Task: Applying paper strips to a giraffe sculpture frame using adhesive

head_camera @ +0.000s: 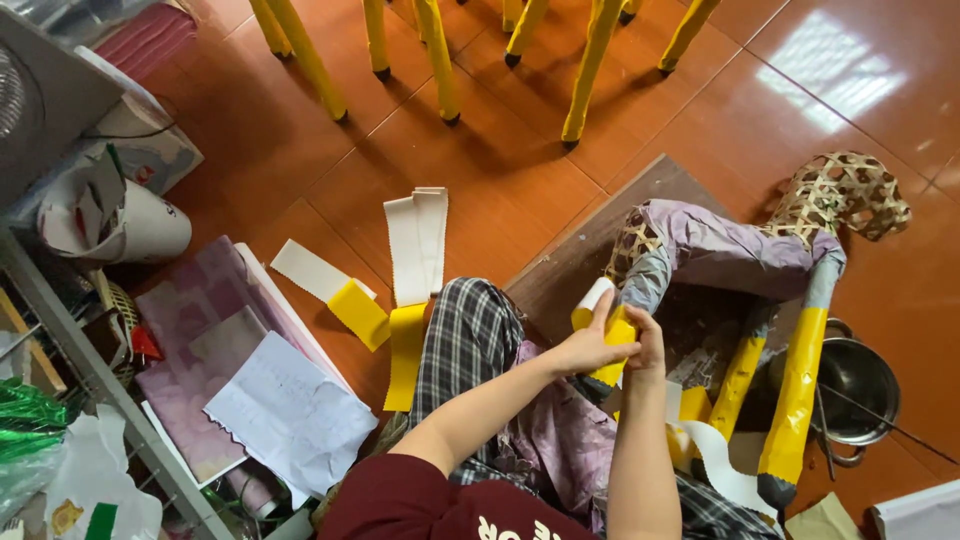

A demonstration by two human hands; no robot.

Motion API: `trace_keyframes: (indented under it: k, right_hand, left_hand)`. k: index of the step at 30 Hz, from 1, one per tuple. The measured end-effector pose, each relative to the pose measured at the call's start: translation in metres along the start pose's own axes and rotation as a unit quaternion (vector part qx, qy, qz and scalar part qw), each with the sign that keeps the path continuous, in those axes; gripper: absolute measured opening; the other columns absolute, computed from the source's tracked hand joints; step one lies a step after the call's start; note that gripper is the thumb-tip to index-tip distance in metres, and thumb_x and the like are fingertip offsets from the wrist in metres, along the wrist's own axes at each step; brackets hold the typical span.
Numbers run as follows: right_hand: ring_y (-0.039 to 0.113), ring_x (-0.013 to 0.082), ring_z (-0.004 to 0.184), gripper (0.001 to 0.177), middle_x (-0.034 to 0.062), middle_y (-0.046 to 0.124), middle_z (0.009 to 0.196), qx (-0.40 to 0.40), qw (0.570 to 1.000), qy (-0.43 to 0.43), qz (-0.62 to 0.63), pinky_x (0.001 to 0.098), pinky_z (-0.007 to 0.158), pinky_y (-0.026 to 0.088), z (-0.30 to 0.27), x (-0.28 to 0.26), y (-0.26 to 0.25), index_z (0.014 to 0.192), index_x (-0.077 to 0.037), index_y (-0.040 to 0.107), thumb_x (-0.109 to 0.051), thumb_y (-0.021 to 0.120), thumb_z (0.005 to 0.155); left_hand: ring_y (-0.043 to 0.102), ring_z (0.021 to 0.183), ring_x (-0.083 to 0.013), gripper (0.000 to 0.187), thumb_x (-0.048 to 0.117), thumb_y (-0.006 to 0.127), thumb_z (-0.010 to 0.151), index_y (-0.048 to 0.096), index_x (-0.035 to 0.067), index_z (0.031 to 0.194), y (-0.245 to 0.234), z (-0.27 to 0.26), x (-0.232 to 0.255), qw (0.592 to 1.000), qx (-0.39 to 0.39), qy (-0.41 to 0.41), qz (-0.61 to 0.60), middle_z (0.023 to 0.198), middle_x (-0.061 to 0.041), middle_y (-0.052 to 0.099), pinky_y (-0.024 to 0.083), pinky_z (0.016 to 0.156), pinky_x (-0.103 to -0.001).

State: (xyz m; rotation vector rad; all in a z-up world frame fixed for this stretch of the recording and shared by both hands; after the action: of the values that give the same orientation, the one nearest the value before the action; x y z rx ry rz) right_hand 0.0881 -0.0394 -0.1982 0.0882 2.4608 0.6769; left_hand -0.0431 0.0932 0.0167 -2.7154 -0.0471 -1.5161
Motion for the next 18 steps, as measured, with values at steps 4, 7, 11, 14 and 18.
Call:
trace_keyframes:
  k: [4,7,11,14,18]
  right_hand:
    - [0.076,0.0269,0.067,0.018,0.0132,0.076,0.082,-0.060,0.995,-0.011,0.072,0.0359,0.064,0.060,-0.039,-0.008,0.037,0.086,-0.004,0.071,-0.021,0.074,0.086]
    - [0.075,0.0316,0.066,0.037,0.0204,0.074,0.081,-0.045,0.995,-0.002,0.083,0.0402,0.065,0.060,-0.080,-0.008,0.060,0.096,0.002,0.067,-0.034,0.072,0.089]
    - [0.011,0.0518,0.153,0.096,0.0372,0.003,0.164,0.079,0.869,-0.388,-0.297,0.0587,0.126,0.010,-0.103,-0.022,0.062,0.165,-0.008,0.001,-0.008,0.071,0.099]
    - [0.051,0.0296,0.111,0.054,0.0146,0.054,0.121,0.165,0.668,-0.523,-0.502,0.0389,0.101,0.041,-0.188,-0.058,0.128,0.125,-0.001,0.055,-0.014,0.082,0.082]
    - [0.050,0.0339,0.116,0.058,0.0211,0.050,0.125,0.244,0.756,-0.444,-0.414,0.0444,0.103,0.041,-0.173,-0.057,0.110,0.128,0.004,0.050,-0.021,0.081,0.085]
  left_hand:
    - [0.048,0.128,-0.0593,0.102,0.041,0.068,0.090,-0.001,0.025,0.164,-0.021,0.012,0.012,0.985,0.131,0.113,0.029,0.140,-0.047,0.041,0.040,0.112,-0.063]
    - [0.056,0.121,-0.0572,0.087,0.021,0.069,0.091,0.018,0.019,0.162,-0.049,0.026,0.038,0.918,0.293,0.264,0.040,0.136,-0.042,0.050,0.048,0.104,-0.063]
    - [0.061,0.128,-0.0420,0.075,0.011,0.076,0.089,0.043,0.019,0.157,-0.050,0.053,0.090,0.811,0.395,0.412,0.130,0.142,-0.023,0.060,0.054,0.106,-0.048]
    - [0.080,0.099,-0.0203,0.093,-0.001,0.074,0.088,0.021,0.026,0.159,-0.016,0.073,0.110,0.846,0.265,0.420,0.192,0.162,-0.004,0.046,0.067,0.084,-0.033]
    - [0.067,0.138,-0.0271,0.093,-0.004,0.067,0.088,0.021,0.026,0.162,0.042,0.094,0.098,0.880,0.077,0.436,0.172,0.168,0.002,0.039,0.058,0.111,-0.038]
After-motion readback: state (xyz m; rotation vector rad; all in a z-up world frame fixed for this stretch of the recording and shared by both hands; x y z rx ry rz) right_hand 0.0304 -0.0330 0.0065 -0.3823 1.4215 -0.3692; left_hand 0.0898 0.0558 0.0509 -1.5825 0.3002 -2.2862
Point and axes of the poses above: each hand's wrist, its own z-axis towards the middle knuckle, its own y-axis out of the palm, x = y × z, the point moved 3 cm from there along z, towards the middle knuckle
